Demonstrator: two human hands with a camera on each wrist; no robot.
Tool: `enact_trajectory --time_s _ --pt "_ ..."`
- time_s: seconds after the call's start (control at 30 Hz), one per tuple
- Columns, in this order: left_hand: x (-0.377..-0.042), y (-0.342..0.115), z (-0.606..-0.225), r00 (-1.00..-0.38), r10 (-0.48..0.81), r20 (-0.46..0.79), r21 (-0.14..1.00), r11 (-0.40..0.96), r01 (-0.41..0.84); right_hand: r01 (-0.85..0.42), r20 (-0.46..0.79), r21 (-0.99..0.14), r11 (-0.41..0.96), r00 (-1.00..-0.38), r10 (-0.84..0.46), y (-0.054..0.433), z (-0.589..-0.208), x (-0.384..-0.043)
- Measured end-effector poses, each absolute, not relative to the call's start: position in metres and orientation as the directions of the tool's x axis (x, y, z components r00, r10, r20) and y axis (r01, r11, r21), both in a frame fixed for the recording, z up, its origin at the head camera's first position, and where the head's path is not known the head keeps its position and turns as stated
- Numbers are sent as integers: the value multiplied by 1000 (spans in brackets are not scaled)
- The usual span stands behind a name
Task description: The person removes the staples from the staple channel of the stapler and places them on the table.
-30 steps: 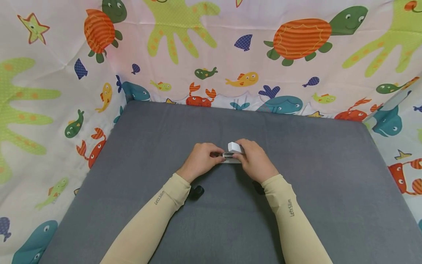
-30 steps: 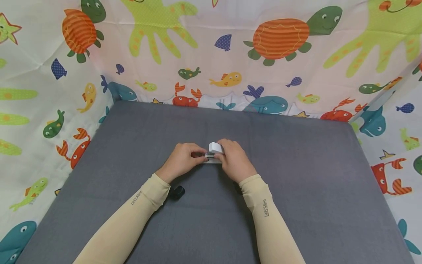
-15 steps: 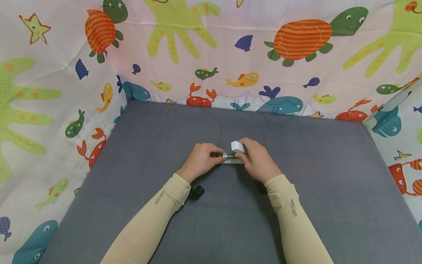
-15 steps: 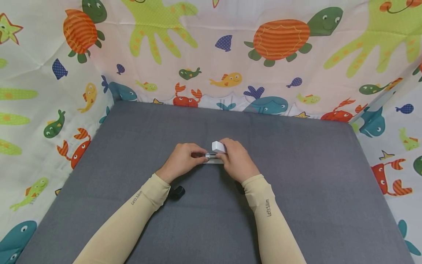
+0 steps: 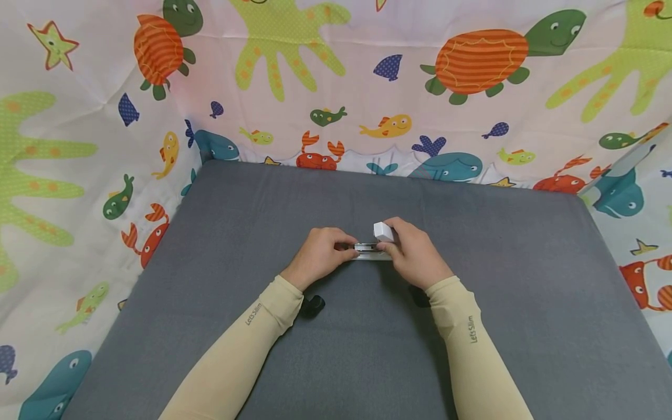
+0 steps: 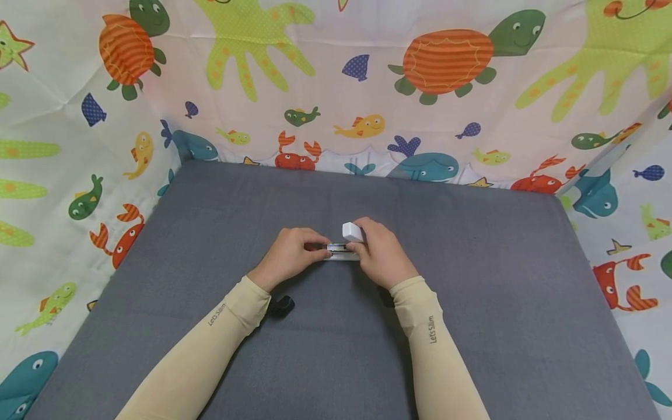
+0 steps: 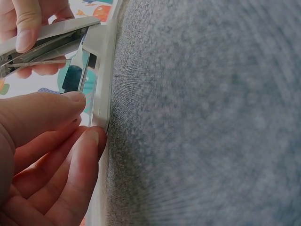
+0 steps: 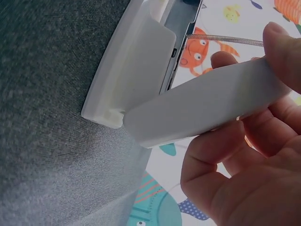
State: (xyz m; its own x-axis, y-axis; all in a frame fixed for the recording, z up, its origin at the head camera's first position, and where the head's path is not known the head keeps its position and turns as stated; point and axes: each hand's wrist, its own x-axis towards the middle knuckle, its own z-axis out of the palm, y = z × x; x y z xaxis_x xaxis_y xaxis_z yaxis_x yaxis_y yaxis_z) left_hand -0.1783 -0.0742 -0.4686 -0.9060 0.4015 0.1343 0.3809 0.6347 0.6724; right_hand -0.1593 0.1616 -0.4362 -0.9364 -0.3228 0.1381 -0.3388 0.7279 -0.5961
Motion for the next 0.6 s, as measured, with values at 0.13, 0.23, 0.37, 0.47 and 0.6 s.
enact_trajectory --time_s 0.13,0.23,0.37,0.47,0.6 --pt "-179 -74 -470 -904 403 140 669 634 387 -335 131 -597 729 -937 -324 163 -435 -159" --pt "-179 -75 -471 -904 404 141 667 636 388 -327 122 -598 732 -940 -320 165 -435 -160" --pt "-179 -75 -470 -906 403 133 668 639 382 -317 114 -601 733 -942 -314 167 -435 -160" --pt "-178 -75 -468 -907 402 125 670 640 376 -320 115 -601 732 -941 -317 169 -435 -160" --pt "-178 -75 -468 -909 401 115 673 642 368 -312 107 -601 736 -944 -313 172 -433 -160"
